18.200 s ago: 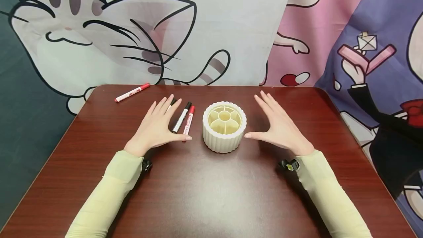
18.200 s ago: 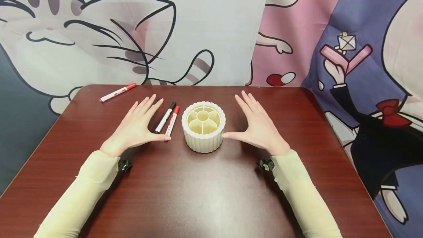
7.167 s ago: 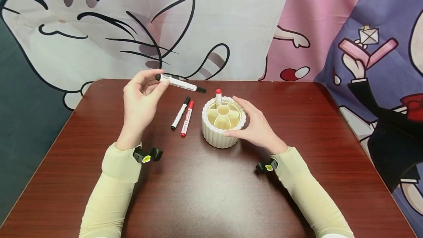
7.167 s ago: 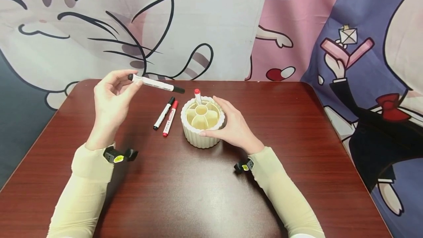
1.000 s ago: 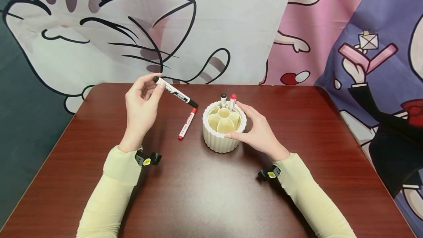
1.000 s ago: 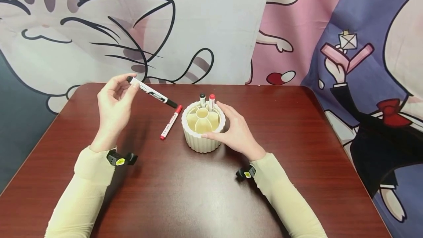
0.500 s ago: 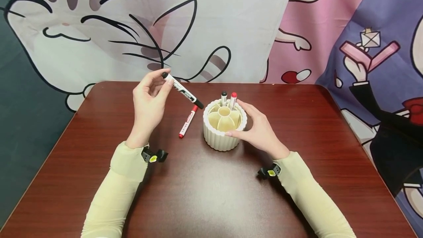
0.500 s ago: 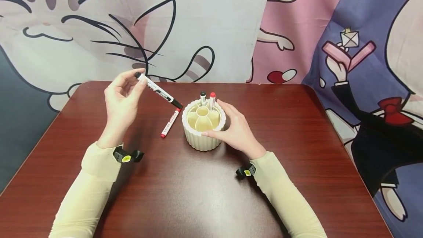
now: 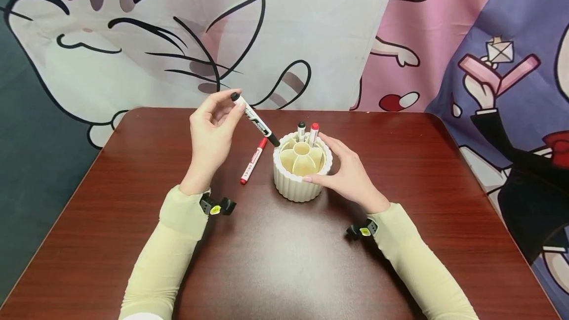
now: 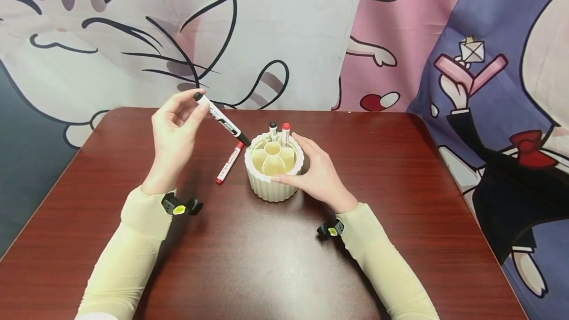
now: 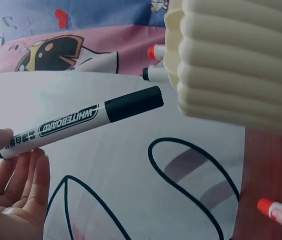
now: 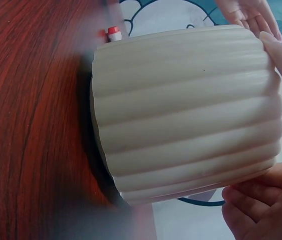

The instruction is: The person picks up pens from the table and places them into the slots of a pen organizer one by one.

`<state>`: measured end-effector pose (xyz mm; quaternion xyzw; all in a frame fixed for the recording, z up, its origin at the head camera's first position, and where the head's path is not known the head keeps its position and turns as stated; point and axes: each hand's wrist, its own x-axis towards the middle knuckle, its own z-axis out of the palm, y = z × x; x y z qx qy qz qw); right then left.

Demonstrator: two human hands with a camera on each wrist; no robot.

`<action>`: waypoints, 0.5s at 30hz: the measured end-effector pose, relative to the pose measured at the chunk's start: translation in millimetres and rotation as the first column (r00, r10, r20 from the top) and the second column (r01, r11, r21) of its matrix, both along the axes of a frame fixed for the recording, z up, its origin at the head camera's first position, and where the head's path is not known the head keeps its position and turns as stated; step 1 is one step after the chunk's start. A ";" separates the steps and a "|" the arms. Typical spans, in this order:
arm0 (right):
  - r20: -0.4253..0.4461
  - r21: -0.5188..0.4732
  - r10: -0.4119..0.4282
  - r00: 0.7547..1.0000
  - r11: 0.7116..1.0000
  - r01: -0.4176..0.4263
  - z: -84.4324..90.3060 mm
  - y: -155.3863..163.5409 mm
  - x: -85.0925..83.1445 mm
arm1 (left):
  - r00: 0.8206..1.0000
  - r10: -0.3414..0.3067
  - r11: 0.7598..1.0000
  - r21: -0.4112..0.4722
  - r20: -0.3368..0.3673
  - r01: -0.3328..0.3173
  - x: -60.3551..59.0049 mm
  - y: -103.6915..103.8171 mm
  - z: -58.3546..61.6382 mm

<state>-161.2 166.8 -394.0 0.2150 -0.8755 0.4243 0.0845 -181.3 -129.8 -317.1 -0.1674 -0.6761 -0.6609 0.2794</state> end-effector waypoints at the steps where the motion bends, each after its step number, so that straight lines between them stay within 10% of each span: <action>1: -0.001 -0.001 0.001 1.000 1.000 -0.001 0.1 -0.1 0.0 | 1.000 -0.009 1.000 0.010 0.003 0.009 -0.7 1.6 0.6; 15: 0.002 -0.005 0.007 1.000 1.000 -0.007 -0.5 -0.2 -0.6 | 0.993 -0.082 0.996 0.038 0.087 0.079 -15.1 19.5 -9.8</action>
